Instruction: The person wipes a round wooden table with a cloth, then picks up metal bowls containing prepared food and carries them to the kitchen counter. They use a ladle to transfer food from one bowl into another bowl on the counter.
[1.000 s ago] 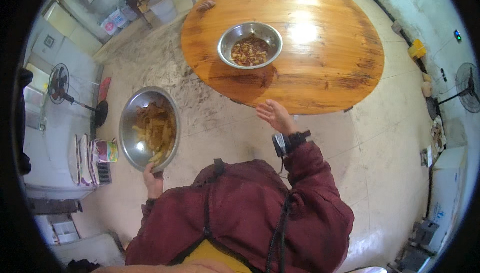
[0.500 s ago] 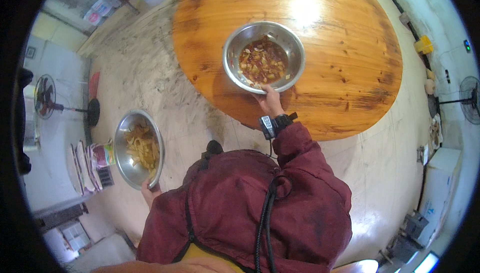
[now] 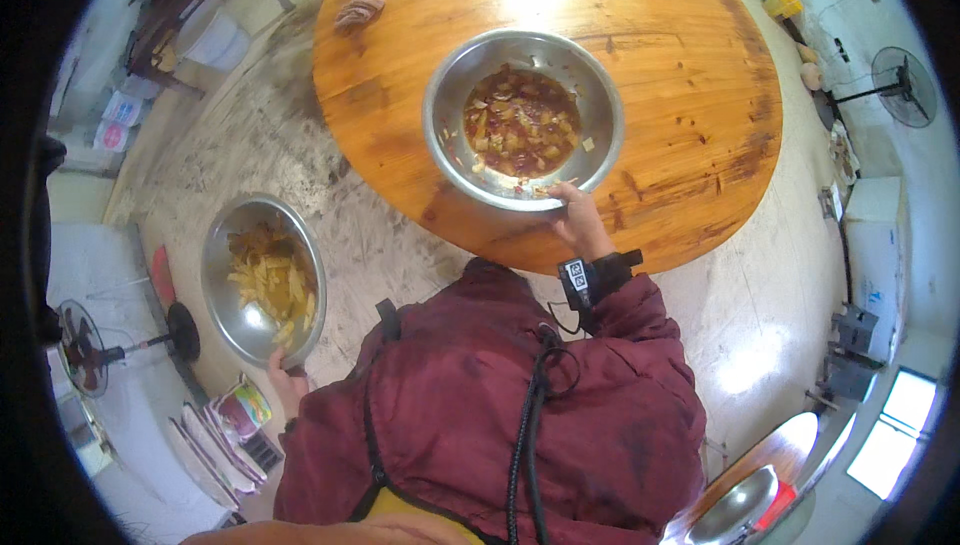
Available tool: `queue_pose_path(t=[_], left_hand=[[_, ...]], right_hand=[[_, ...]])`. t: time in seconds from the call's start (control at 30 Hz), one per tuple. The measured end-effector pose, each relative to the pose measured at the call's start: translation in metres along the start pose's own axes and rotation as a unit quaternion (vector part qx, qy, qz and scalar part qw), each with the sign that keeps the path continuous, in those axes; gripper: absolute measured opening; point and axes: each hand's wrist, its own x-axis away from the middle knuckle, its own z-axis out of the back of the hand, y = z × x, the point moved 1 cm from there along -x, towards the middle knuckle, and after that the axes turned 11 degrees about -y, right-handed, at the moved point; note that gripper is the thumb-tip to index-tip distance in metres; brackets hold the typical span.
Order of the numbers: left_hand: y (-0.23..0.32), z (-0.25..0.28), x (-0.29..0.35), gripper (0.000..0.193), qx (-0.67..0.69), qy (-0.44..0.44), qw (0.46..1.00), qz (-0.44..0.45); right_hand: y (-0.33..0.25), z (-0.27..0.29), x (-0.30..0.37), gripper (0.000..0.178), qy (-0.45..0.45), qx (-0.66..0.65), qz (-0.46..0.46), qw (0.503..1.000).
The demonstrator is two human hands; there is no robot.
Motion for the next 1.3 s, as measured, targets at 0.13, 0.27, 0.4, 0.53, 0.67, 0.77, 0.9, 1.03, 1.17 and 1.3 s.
queue_pose_path(t=[0.13,0.27,0.4,0.53,0.67,0.77,0.9,1.03,1.17,1.3], left_hand=[[0.031,-0.015,-0.059,0.03,-0.011,-0.017,1.0,0.01],[0.051,-0.032,-0.11,0.023,-0.008,-0.031,0.999,0.041],[0.086,-0.045,-0.15,0.023,-0.02,-0.033,0.999,0.023],[0.127,-0.056,-0.19,0.02,-0.041,-0.024,0.998,0.051],[0.144,-0.078,-0.234,0.023,-0.044,-0.036,0.997,0.044],[0.151,-0.101,-0.273,0.026,-0.043,-0.076,0.995,0.044],[0.167,-0.133,-0.341,0.028,-0.1,-0.193,0.974,0.069],[0.178,-0.182,-0.43,0.024,-0.086,-0.211,0.971,0.078],[0.185,-0.252,-0.519,0.03,-0.088,-0.265,0.955,0.1],[0.188,-0.281,-0.564,0.038,-0.123,-0.288,0.937,0.155]], right_hand=[[0.016,-0.014,-0.025,0.032,-0.007,-0.028,0.017,0.999],[0.033,-0.026,-0.061,0.027,0.036,0.03,0.009,0.999],[0.043,-0.045,-0.108,0.023,0.068,0.058,0.036,0.995],[0.052,-0.057,-0.147,0.024,0.051,0.014,0.069,0.996],[0.059,-0.06,-0.188,0.027,0.08,-0.04,0.086,0.992],[0.057,-0.066,-0.212,0.041,0.106,-0.017,0.053,0.993],[0.055,-0.083,-0.233,0.041,0.087,0.004,0.127,0.988],[0.048,-0.1,-0.252,0.025,0.044,-0.044,0.197,0.978],[0.041,-0.108,-0.269,0.033,0.162,-0.048,0.266,0.949],[0.05,-0.103,-0.267,0.031,0.146,-0.067,0.321,0.933]])
